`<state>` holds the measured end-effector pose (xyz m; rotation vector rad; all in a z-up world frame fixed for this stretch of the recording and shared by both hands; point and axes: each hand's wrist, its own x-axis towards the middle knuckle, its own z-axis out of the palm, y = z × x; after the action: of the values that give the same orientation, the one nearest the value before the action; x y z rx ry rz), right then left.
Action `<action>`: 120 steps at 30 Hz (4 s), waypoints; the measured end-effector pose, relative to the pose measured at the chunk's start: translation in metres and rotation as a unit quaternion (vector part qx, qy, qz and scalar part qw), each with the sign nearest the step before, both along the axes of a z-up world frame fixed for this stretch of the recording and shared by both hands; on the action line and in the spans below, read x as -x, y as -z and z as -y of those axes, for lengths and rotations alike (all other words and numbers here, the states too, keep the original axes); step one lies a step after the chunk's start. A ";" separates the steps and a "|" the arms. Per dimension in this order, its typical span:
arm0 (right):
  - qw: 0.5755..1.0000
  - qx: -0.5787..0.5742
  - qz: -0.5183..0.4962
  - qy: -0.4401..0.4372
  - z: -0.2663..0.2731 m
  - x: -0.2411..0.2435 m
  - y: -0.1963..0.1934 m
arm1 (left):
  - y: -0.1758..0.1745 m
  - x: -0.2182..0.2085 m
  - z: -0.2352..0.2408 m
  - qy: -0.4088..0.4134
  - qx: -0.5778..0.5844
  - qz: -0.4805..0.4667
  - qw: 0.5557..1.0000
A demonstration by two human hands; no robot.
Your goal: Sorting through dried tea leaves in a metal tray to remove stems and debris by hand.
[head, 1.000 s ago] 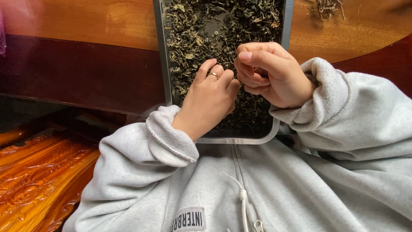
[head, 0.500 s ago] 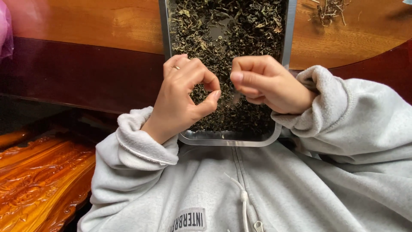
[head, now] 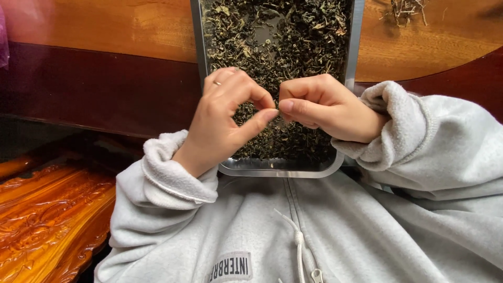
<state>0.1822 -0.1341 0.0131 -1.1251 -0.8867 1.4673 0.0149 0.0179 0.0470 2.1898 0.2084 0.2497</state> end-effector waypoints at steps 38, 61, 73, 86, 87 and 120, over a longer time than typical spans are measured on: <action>0.972 0.047 -0.225 0.045 -0.002 -0.004 0.003 | 0.040 0.061 0.001 0.005 -0.470 -0.101 0.877; 0.996 0.039 0.044 -0.066 -0.003 0.003 -0.005 | 0.000 0.040 0.000 0.012 0.147 -0.038 0.988; 0.994 0.033 0.046 -0.089 0.000 0.011 -0.007 | 0.011 0.039 0.024 -0.047 0.026 -0.010 0.999; 0.993 -0.012 0.113 -0.015 0.002 0.008 -0.003 | 0.013 0.036 0.027 -0.070 -0.124 0.046 0.989; 0.999 -0.016 0.037 0.013 0.003 0.008 -0.001 | 0.012 0.036 0.026 -0.070 -0.125 0.043 0.989; 0.981 0.071 -0.168 0.060 -0.006 -0.004 -0.007 | 0.013 0.013 0.022 -0.071 0.100 0.008 0.992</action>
<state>0.1859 -0.1284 0.0196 -0.9745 -0.4781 1.5798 0.0022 -0.0038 0.0343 1.9758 0.3648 0.3128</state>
